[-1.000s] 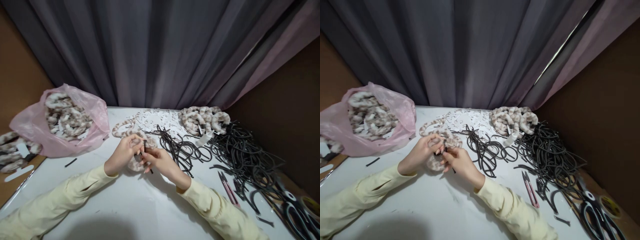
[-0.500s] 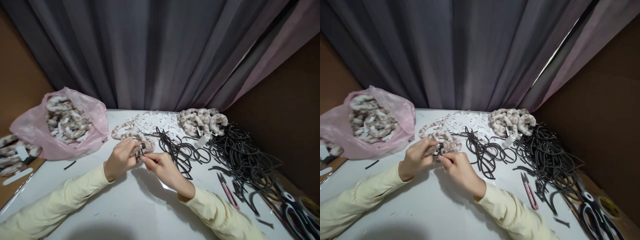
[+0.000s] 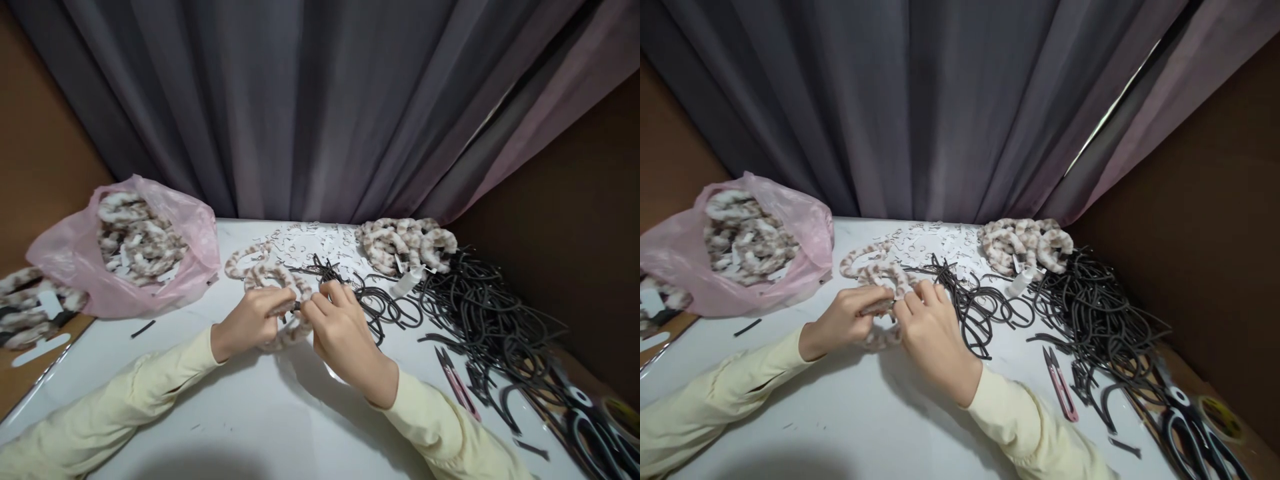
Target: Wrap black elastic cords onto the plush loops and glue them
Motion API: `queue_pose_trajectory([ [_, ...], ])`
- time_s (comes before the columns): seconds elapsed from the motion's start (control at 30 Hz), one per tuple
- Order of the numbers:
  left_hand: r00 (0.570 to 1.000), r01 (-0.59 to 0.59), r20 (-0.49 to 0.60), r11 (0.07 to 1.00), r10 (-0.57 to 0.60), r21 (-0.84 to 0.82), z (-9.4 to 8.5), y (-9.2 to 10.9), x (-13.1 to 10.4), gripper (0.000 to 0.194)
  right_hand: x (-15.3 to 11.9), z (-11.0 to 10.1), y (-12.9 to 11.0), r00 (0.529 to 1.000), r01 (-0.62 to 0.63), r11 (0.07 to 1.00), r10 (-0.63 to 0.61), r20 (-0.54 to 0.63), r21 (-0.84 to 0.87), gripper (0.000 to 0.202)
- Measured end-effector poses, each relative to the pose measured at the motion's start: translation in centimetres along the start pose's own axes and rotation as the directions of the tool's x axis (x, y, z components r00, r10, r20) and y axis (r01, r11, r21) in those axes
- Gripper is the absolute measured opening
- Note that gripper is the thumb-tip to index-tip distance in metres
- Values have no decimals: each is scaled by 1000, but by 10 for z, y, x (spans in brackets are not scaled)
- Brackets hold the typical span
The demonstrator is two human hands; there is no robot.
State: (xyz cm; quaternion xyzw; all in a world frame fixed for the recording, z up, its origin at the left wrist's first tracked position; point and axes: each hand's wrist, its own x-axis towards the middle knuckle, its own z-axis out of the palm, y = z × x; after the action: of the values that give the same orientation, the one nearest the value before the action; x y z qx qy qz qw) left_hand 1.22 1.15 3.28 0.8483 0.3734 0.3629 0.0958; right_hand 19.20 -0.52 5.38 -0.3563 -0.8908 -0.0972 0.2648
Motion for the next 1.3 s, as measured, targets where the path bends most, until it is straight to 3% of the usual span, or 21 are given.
queue_pose_trajectory([
  [0.1,998,48,36,989,-44,-137,-1,8,0,32,3,4,6,998,-8,1000,8,-64,1,20],
  [0.23,971,240,90,922,-223,-302,-4,18,0,11,4,15,12,991,-129,958,132,4,256,22],
  [0.33,939,344,127,853,-320,-392,-4,23,-1,9,4,21,13,981,-183,890,190,24,417,22],
  [0.63,952,285,14,870,-306,-403,-3,29,-2,9,12,23,9,962,-231,791,273,11,567,19],
  [0.9,957,272,-3,906,-289,-325,2,27,-2,11,16,29,15,938,-333,688,309,154,645,17],
  [1.0,968,237,-14,930,-251,-280,4,25,-3,13,17,30,19,914,-403,547,291,284,734,18],
  [1.2,982,147,-88,967,-168,-207,2,25,-5,38,19,21,20,831,-548,66,161,533,834,26],
  [1.3,989,55,-124,978,-81,-199,1,26,-7,44,18,20,20,800,-588,-12,145,583,809,22],
])
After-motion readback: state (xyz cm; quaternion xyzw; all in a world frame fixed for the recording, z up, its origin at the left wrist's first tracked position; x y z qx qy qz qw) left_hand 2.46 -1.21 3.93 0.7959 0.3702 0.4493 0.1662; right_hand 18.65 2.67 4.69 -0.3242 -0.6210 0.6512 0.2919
